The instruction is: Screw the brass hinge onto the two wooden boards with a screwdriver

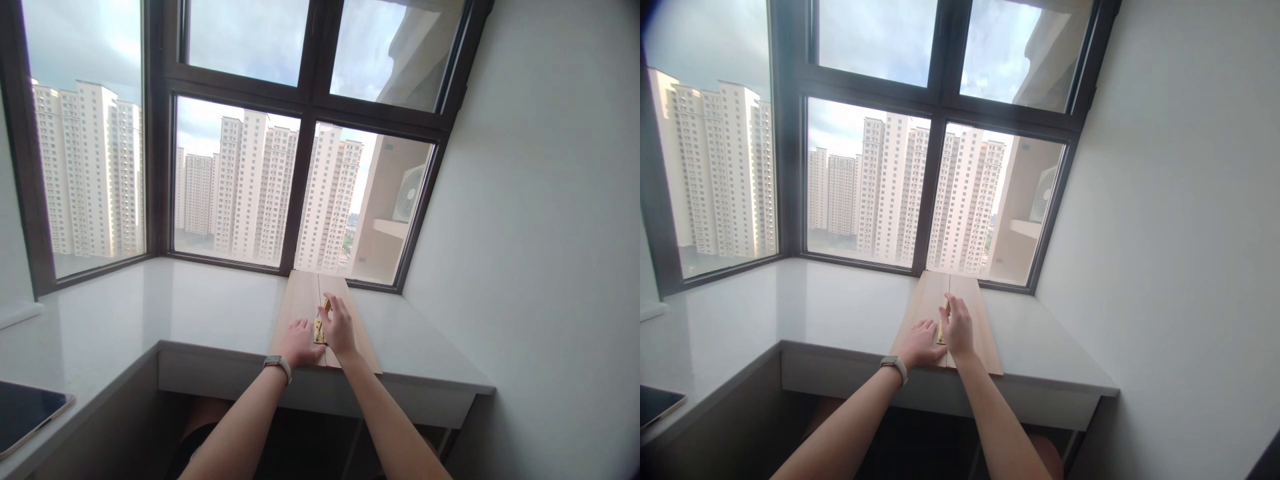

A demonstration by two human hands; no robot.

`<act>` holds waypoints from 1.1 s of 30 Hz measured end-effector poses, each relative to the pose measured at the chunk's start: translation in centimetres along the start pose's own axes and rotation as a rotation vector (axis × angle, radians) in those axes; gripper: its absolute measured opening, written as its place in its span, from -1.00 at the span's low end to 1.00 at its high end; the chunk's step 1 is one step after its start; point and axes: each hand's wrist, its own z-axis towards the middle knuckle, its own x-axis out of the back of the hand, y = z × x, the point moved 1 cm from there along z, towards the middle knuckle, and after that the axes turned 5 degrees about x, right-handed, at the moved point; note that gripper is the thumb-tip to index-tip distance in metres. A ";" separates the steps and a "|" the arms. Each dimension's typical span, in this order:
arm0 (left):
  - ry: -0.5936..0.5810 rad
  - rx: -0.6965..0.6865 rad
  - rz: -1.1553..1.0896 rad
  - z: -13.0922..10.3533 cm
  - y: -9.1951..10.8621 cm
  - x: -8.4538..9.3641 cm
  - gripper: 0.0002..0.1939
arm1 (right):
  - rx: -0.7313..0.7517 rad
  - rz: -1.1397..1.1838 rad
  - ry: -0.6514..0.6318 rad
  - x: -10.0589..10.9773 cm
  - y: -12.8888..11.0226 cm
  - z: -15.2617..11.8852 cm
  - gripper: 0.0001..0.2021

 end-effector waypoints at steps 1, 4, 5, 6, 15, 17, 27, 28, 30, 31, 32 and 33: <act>-0.003 0.000 -0.001 0.0 0.0 0.0 -0.28 | 0.007 -0.025 -0.008 0.1 0.0 0.0 -0.69; -0.019 0.008 -0.001 -0.1 0.1 0.2 -0.27 | 0.017 -0.046 -0.025 0.1 0.0 0.0 -0.66; -0.023 0.013 0.000 -0.1 0.2 0.2 -0.27 | 0.009 -0.025 -0.026 0.1 0.0 0.0 -0.64; -0.026 0.018 0.000 -0.1 0.2 0.3 -0.27 | -0.004 0.005 -0.026 0.0 0.0 0.0 -0.61; -0.020 0.012 0.000 -0.1 0.2 0.2 -0.27 | -0.037 -0.017 -0.015 -0.2 -0.2 -0.2 -0.68; -0.015 0.010 0.003 -0.1 0.1 0.1 -0.27 | -0.040 -0.029 -0.005 -0.1 -0.2 -0.1 -0.67; -0.005 0.003 -0.003 -0.1 -0.1 0.1 -0.30 | -0.101 0.246 -0.001 0.2 0.0 0.2 -0.57; -0.008 0.005 -0.003 -0.1 0.0 0.1 -0.30 | -0.096 0.241 0.012 0.2 0.0 0.4 -0.58; -0.015 0.012 -0.006 -0.1 0.0 0.2 -0.29 | -0.085 0.212 0.038 0.5 0.1 0.9 -0.61; -0.019 0.014 -0.008 -0.1 0.0 0.2 -0.28 | -0.076 0.190 0.044 0.6 0.2 1.2 -0.61; -0.022 0.016 -0.009 -0.1 0.0 0.2 -0.28 | -0.067 0.160 0.043 0.8 0.3 1.6 -0.61; -0.023 0.019 -0.010 -0.1 0.0 0.2 -0.28 | -0.061 0.119 0.026 0.9 0.5 1.9 -0.61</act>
